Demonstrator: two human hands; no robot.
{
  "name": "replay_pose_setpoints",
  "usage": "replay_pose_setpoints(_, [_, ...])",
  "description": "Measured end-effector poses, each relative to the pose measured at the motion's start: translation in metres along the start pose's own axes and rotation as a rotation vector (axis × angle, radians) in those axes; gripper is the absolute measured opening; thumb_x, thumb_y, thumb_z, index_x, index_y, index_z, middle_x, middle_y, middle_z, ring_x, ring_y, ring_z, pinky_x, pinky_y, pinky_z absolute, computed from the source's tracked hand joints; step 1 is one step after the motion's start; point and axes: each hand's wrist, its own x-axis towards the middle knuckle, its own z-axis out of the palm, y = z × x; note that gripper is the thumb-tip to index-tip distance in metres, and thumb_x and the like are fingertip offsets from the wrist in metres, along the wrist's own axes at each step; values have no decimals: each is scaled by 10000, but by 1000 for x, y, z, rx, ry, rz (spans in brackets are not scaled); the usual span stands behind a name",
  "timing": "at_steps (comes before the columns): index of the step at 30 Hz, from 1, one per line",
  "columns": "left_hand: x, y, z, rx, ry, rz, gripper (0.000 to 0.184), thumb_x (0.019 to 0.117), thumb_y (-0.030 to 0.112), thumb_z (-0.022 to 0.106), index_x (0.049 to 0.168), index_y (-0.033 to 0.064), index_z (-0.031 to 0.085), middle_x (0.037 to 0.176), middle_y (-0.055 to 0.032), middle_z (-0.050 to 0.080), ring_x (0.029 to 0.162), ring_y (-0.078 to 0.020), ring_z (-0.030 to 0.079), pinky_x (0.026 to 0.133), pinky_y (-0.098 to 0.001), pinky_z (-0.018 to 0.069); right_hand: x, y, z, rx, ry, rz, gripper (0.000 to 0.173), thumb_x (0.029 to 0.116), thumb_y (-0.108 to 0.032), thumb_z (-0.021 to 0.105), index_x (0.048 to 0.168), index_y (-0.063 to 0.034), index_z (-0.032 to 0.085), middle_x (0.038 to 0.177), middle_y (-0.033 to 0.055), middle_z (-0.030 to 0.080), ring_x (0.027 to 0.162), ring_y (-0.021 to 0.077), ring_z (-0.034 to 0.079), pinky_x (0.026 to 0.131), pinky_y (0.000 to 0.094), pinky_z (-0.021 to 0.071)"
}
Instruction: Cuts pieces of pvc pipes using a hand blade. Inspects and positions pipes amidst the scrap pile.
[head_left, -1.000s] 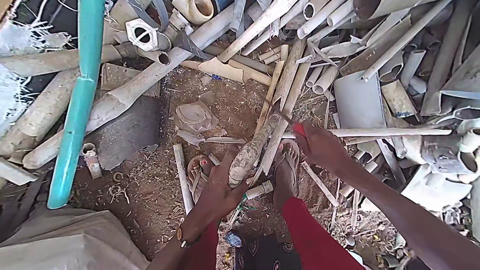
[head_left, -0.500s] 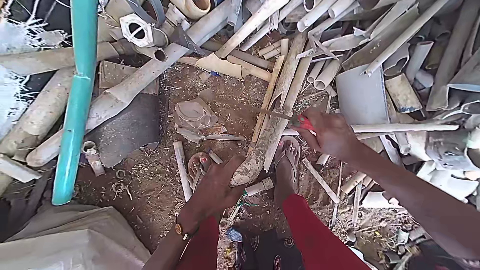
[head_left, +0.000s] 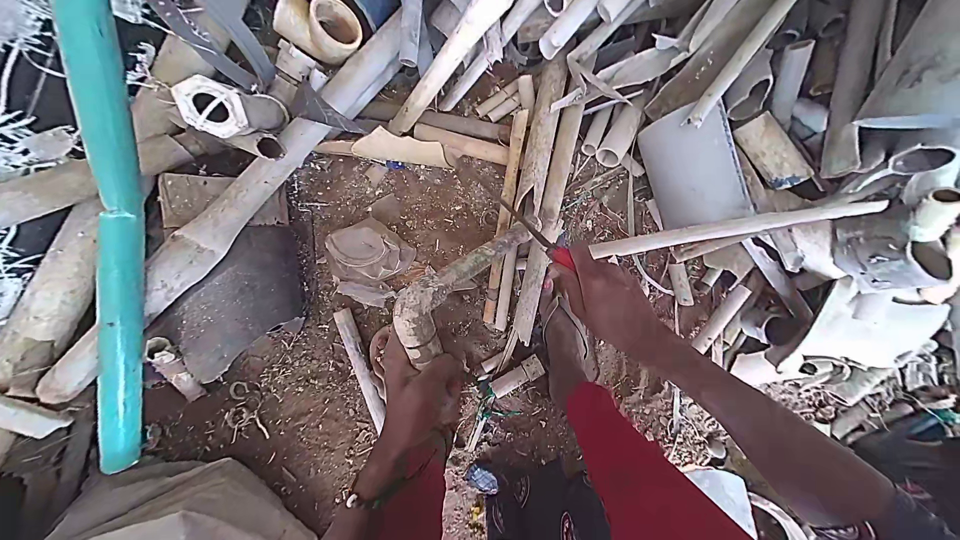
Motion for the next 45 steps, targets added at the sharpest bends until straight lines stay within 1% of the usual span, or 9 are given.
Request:
replay_pose_setpoints(7, [5,-6,-4,49,98,-23,415,721,-28,542,1119,58,466,682,65,649,460,-37,580,405,-194,493,20,20,0,-122,-257,70,438,1105,-402,418,1299,-28,537,855,210,675,836,443,705,700,574,544])
replay_pose_setpoints(13, [8,-15,-6,158,187,-20,420,683,7,569,1091,61,481,665,77,620,470,-32,576,430,-198,503,7,11,-10,80,459,-278,398,1069,-371,452,1028,0,591,611,64,555,466,207,564,404,352,451])
replay_pose_setpoints(17, [11,-23,-18,340,83,134,443,686,63,607,1120,15,528,729,80,637,544,-28,609,482,-211,524,38,40,2,-141,-213,121,420,1089,-407,477,1292,-43,532,856,205,677,814,441,706,672,578,551])
replay_pose_setpoints(23, [14,-33,-23,320,87,138,436,698,85,615,1120,32,517,752,88,648,571,-20,619,499,-211,531,18,24,4,110,390,-232,423,1064,-393,432,1022,8,557,573,50,514,453,208,539,410,365,444])
replay_pose_setpoints(27, [15,-29,-21,268,96,95,412,696,53,591,1100,29,516,740,77,637,553,-33,613,492,-211,526,35,34,12,-65,-302,227,448,1100,-386,453,1351,-15,473,904,235,676,894,456,702,750,590,548])
replay_pose_setpoints(32, [16,-31,-19,216,109,65,383,700,41,586,1074,55,505,718,79,628,516,-24,577,460,-195,493,8,25,7,115,343,-111,421,1053,-383,443,1092,20,557,585,57,520,468,235,554,428,401,455])
replay_pose_setpoints(36, [16,-28,-20,246,130,51,381,692,34,591,1066,30,520,720,62,635,536,-37,601,483,-205,513,22,34,16,9,-330,249,447,1099,-349,455,1362,13,460,936,244,670,934,454,692,801,598,538])
replay_pose_setpoints(41, [16,-27,-19,249,137,39,360,694,38,595,1047,50,526,729,65,644,568,-41,620,517,-215,531,-27,1,18,222,182,-156,454,1071,-384,471,1144,42,611,663,99,621,548,262,640,499,430,541])
replay_pose_setpoints(45, [13,-26,-14,167,192,-44,357,692,4,578,1041,31,508,700,38,626,513,-58,585,475,-221,508,-23,-2,43,148,-148,-103,460,1088,-368,438,1240,40,585,836,205,685,769,401,716,672,542,579])
